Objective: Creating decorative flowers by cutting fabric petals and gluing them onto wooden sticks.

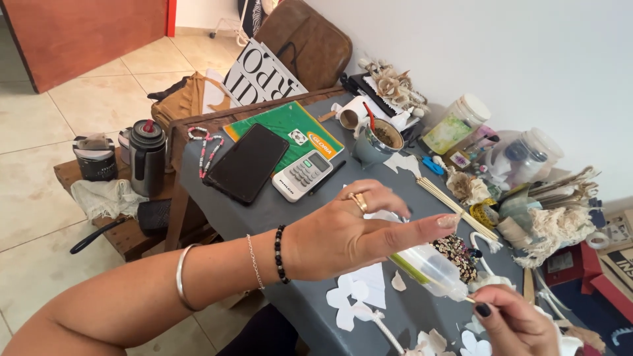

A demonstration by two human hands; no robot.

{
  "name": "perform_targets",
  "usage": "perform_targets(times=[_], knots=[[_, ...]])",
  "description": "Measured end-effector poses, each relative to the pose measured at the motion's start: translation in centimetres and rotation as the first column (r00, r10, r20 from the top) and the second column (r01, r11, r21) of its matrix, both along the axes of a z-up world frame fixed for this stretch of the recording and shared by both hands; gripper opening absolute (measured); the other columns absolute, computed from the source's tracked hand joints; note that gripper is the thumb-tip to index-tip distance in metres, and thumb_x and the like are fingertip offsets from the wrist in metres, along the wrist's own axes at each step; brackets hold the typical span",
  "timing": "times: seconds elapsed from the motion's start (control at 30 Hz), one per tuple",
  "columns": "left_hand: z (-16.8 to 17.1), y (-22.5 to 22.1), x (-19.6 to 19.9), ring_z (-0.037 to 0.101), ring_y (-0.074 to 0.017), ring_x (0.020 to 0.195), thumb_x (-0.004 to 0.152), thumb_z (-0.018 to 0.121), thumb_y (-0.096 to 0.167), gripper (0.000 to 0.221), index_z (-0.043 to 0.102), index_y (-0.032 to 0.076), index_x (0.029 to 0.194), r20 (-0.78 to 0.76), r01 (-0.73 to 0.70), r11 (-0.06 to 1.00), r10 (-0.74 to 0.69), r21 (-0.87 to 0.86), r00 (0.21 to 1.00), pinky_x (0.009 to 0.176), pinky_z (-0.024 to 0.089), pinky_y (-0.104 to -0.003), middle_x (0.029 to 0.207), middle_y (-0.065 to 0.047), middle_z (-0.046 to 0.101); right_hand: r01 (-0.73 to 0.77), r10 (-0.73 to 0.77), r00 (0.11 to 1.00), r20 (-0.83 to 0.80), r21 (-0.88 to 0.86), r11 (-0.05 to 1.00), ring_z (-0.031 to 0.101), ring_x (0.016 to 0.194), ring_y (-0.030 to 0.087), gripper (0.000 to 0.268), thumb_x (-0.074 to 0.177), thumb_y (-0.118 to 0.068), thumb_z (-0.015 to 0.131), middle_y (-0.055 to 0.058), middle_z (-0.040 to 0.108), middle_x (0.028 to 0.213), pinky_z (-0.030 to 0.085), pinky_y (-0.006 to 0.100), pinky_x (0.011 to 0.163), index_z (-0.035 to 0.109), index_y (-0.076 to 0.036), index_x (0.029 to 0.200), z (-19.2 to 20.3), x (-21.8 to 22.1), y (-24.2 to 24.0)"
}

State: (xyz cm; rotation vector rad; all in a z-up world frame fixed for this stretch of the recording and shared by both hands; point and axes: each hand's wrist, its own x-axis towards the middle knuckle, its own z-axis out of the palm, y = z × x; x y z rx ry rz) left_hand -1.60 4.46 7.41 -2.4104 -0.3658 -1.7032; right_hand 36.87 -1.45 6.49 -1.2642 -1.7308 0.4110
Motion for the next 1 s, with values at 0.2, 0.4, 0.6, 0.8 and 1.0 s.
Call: perform_targets(times=[0.2,0.4,0.6,0.8,1.0], knots=[[-0.7,0.4,0.1,0.053,-0.0249,0.101,0.109,0.076,0.002,0.092,0.011,0.023,0.171,-0.056,0.105,0.989,-0.112,-0.106,0.992,0.113,0.042,-0.034,0.144,0.004,0.064,0.174,-0.313,0.782,-0.539,-0.292,0.94,0.052,0.074,0.026,0.025,0.097,-0.002,0.064,0.015,0.06,0.092,0.046,0.034,0.072,0.066,0.008,0.12,-2.5,-2.5,0.1],[0.0,1.1,0.1,0.059,-0.0277,0.104,0.086,0.095,0.008,0.122,0.007,0.023,0.169,-0.024,0.209,0.942,-0.223,-0.264,0.975,0.094,0.052,-0.042,0.155,-0.011,0.045,0.465,-0.441,0.87,-0.22,0.067,0.883,0.055,0.072,0.014,0.018,0.096,-0.009,0.076,0.014,0.07,0.092,0.037,0.02,0.066,0.073,0.003,0.109,0.6,-8.1,-2.3],[-0.1,1.0,-0.2,0.056,-0.0257,0.089,0.081,0.096,0.007,0.123,0.008,0.023,0.166,-0.03,0.251,0.887,-0.284,-0.389,0.958,0.074,0.056,-0.041,0.158,-0.01,0.038,0.258,-0.274,0.14,0.952,0.232,0.938,0.075,0.082,0.003,0.063,0.074,-0.055,0.065,-0.028,0.078,0.085,0.053,0.026,0.071,0.055,-0.06,0.136,3.3,3.1,-4.2],[-0.6,1.4,-0.2,0.059,-0.0224,0.09,0.081,0.098,0.006,0.131,0.002,0.03,0.167,-0.081,0.227,0.921,-0.264,-0.317,0.961,0.069,0.056,-0.039,0.156,-0.011,0.04,-0.088,-0.342,0.033,0.939,0.344,0.935,0.067,0.08,0.014,0.054,0.081,-0.04,0.069,-0.017,0.071,0.091,0.051,0.032,0.071,0.064,-0.042,0.135,6.9,0.2,-5.3],[-0.9,1.1,0.0,0.069,-0.0293,0.107,0.098,0.081,-0.008,0.111,0.011,0.041,0.169,-0.107,0.243,0.948,-0.268,-0.204,0.958,0.087,0.053,-0.036,0.147,-0.01,0.046,0.02,-0.365,0.258,0.895,0.372,0.928,0.066,0.084,0.019,0.053,0.074,-0.068,0.06,-0.006,0.074,0.089,0.039,0.038,0.075,0.074,-0.044,0.12,7.3,-2.5,-5.4]])
